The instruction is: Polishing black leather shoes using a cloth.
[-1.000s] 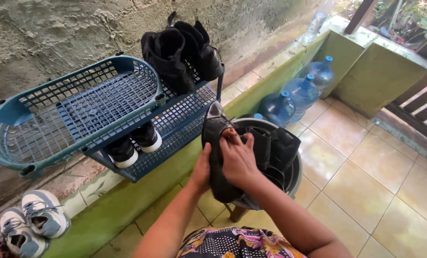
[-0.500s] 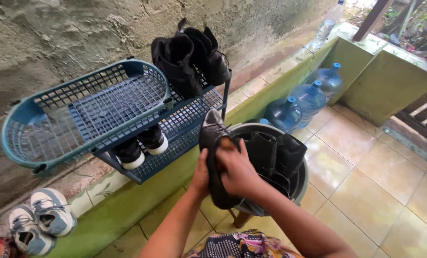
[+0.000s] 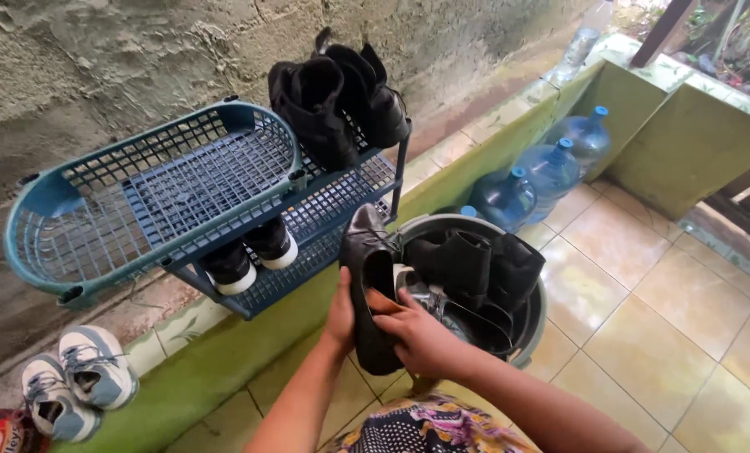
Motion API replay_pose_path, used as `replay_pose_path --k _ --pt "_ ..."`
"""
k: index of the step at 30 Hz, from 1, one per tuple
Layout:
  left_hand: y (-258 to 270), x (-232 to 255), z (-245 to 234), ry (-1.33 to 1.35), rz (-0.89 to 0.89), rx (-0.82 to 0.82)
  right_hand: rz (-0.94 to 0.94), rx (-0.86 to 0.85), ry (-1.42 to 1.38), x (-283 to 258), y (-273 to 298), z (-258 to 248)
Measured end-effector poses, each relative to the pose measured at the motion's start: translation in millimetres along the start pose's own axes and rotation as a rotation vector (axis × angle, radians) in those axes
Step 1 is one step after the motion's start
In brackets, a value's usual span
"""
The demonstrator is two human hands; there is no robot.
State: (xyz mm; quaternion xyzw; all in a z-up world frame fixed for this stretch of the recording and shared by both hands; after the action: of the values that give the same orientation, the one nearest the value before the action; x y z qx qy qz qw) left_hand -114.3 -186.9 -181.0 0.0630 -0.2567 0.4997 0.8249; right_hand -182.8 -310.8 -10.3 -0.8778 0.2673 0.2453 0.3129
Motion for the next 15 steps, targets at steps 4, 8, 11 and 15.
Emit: replay_pose_path --k 4,8,11,15 --pt "4 -20 5 -0.009 0.024 0.005 0.14 -0.061 0.19 30 -3 8" --pt "-1 -3 29 -0.312 -0.032 0.375 0.474 0.091 0.309 47 1 0" --pt "10 13 19 -0.282 -0.023 0.336 0.201 0.133 0.056 8 5 -2" --pt "18 -7 21 -0.356 -0.011 0.348 0.052 0.014 0.227 21 15 8"
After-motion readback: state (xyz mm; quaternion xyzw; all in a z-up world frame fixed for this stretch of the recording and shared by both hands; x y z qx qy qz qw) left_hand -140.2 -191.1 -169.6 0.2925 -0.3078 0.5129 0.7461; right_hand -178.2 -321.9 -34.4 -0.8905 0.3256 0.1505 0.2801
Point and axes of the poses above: each hand's wrist, its own y-axis away from the middle knuckle, its own z-axis out of the palm, x = y × z, the point moved 5 cm from there along -y, towards the middle knuckle, and after that the axes turned 2 degrees about y, right-handed, at the moved point
